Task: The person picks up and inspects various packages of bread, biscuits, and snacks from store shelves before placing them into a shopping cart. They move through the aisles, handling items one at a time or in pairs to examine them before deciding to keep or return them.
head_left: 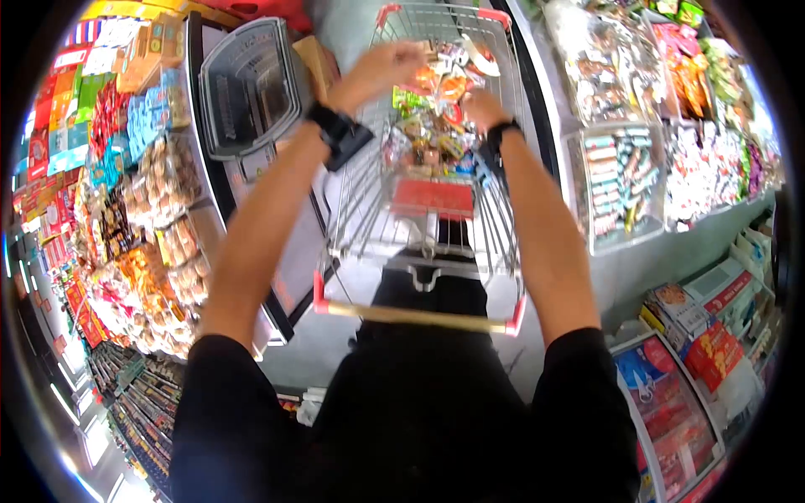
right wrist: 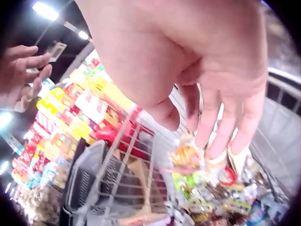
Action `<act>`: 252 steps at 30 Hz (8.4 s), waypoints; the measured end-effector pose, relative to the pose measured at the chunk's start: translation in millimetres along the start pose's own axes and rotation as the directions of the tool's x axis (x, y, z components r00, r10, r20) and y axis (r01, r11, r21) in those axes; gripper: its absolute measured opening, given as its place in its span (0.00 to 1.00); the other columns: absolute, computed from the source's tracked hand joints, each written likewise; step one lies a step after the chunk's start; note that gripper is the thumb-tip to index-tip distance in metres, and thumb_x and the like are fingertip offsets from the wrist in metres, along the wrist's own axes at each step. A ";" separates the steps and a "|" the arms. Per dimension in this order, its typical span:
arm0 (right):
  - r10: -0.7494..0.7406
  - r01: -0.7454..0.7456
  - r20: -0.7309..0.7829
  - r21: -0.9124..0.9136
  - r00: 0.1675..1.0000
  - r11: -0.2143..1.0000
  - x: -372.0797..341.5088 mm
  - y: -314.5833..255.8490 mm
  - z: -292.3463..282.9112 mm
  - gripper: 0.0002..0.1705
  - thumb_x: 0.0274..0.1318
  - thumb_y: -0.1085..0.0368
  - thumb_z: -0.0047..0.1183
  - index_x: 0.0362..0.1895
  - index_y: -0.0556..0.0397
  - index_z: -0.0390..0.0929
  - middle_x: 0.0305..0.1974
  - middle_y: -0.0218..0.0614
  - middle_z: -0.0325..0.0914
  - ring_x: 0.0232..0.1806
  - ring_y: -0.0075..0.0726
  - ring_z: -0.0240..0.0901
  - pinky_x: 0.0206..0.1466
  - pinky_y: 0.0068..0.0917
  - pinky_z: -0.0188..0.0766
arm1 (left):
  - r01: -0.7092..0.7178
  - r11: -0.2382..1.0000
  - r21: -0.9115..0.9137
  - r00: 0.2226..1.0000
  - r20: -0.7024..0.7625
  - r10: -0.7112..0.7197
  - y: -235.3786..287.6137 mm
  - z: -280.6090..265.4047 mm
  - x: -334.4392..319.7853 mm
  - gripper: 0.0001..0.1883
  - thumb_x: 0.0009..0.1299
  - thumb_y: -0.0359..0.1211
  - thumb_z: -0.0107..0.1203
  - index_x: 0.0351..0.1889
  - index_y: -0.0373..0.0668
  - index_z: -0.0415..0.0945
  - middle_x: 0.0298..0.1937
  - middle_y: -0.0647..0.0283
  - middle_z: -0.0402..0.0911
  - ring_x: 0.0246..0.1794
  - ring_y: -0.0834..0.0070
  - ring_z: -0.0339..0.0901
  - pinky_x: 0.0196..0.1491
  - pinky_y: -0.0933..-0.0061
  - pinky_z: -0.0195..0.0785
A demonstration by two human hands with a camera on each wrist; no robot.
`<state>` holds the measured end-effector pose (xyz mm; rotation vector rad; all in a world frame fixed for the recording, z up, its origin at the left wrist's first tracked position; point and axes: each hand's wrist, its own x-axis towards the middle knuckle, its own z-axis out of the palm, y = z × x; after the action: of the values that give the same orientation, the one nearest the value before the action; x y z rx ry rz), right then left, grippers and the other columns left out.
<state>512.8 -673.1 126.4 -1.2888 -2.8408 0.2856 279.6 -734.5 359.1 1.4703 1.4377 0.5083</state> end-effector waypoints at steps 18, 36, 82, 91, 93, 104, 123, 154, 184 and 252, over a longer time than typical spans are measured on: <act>0.520 -0.533 0.174 0.485 0.836 0.694 24.2 -59.3 217.7 0.37 0.41 0.62 0.66 0.58 0.50 0.63 0.54 0.54 0.66 0.46 0.61 0.74 0.47 0.48 0.75 | 0.366 0.866 0.340 0.926 -0.225 -0.303 -342.2 259.0 76.9 0.23 0.59 0.35 0.59 0.50 0.34 0.69 0.43 0.41 0.74 0.43 0.48 0.75 0.45 0.56 0.71; 0.322 -0.560 0.580 0.291 0.748 0.776 -32.5 -3.1 187.4 0.10 0.48 0.63 0.57 0.34 0.55 0.79 0.35 0.51 0.80 0.41 0.55 0.79 0.43 0.45 0.76 | 0.539 0.737 0.408 0.842 -0.226 -0.490 -314.8 262.5 71.5 0.29 0.57 0.39 0.64 0.50 0.35 0.63 0.49 0.43 0.69 0.44 0.46 0.75 0.46 0.55 0.72; 0.393 -0.467 0.389 0.875 0.833 0.125 -25.5 -55.9 240.2 0.21 0.40 0.65 0.65 0.42 0.60 0.78 0.35 0.48 0.81 0.37 0.48 0.79 0.43 0.37 0.73 | 0.476 0.870 -0.127 0.878 0.010 -0.479 -381.4 245.1 41.8 0.17 0.57 0.40 0.65 0.31 0.33 0.79 0.32 0.50 0.82 0.35 0.61 0.81 0.42 0.64 0.72; 0.392 -0.358 0.226 0.882 0.892 0.305 -10.5 -22.3 80.2 0.24 0.42 0.65 0.61 0.48 0.56 0.76 0.41 0.51 0.79 0.45 0.52 0.77 0.48 0.40 0.72 | 0.398 0.875 -0.276 0.902 0.291 -0.319 -246.7 171.2 59.4 0.16 0.67 0.38 0.54 0.42 0.33 0.74 0.35 0.62 0.79 0.36 0.77 0.76 0.41 0.77 0.69; 0.426 -0.375 0.141 0.756 0.894 0.537 -13.8 -21.4 42.5 0.19 0.49 0.58 0.58 0.40 0.59 0.73 0.37 0.53 0.76 0.40 0.60 0.73 0.43 0.45 0.68 | 0.326 0.910 -0.256 0.938 0.207 -0.278 -205.0 157.6 63.0 0.13 0.65 0.37 0.54 0.38 0.35 0.75 0.26 0.67 0.75 0.26 0.81 0.71 0.31 0.75 0.65; 0.418 -0.219 0.020 0.874 0.908 0.434 -157.0 -71.3 -185.2 0.24 0.52 0.69 0.57 0.54 0.54 0.67 0.40 0.48 0.79 0.42 0.47 0.78 0.45 0.36 0.73 | 0.066 0.997 0.035 0.994 -0.084 -0.062 -62.2 104.8 -44.9 0.19 0.65 0.31 0.52 0.51 0.29 0.65 0.33 0.49 0.80 0.32 0.64 0.79 0.37 0.67 0.72; 0.909 -0.220 -0.020 0.968 0.417 0.122 -166.8 140.2 -223.7 0.30 0.58 0.57 0.57 0.58 0.64 0.66 0.43 0.36 0.77 0.41 0.27 0.73 0.34 0.23 0.72 | 0.073 0.705 -0.705 0.997 0.066 -0.037 47.2 9.9 42.4 0.16 0.70 0.34 0.53 0.55 0.43 0.69 0.43 0.66 0.78 0.39 0.80 0.76 0.40 0.76 0.72; 0.523 0.015 -0.139 0.972 0.841 0.235 -31.7 56.8 -307.7 0.12 0.61 0.75 0.48 0.49 0.60 0.73 0.38 0.37 0.81 0.41 0.28 0.78 0.46 0.24 0.73 | 0.308 0.888 -0.342 0.940 -0.032 -0.339 -105.4 -4.9 142.7 0.18 0.69 0.41 0.53 0.53 0.43 0.72 0.45 0.67 0.78 0.50 0.77 0.75 0.49 0.73 0.67; -0.261 -0.057 0.479 0.553 0.839 0.831 340.4 23.9 99.7 0.28 0.47 0.45 0.48 0.32 0.61 0.79 0.33 0.55 0.80 0.40 0.58 0.78 0.45 0.43 0.72 | 0.513 0.782 -0.355 0.838 0.008 -0.546 -258.7 -23.0 244.3 0.16 0.65 0.41 0.51 0.37 0.34 0.75 0.27 0.52 0.78 0.26 0.61 0.77 0.31 0.61 0.70; 0.663 -0.309 0.101 0.929 0.742 0.204 -86.2 -142.0 -266.4 0.29 0.55 0.49 0.59 0.44 0.66 0.74 0.31 0.45 0.79 0.32 0.35 0.76 0.37 0.30 0.72 | -0.246 0.936 -0.250 0.914 0.262 0.310 61.0 -17.9 -20.5 0.20 0.62 0.38 0.63 0.47 0.36 0.75 0.38 0.62 0.82 0.36 0.79 0.78 0.40 0.74 0.70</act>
<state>486.1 -786.0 418.2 -1.5962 -1.3137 1.2885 291.6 -736.2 424.8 1.5125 0.9111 0.5690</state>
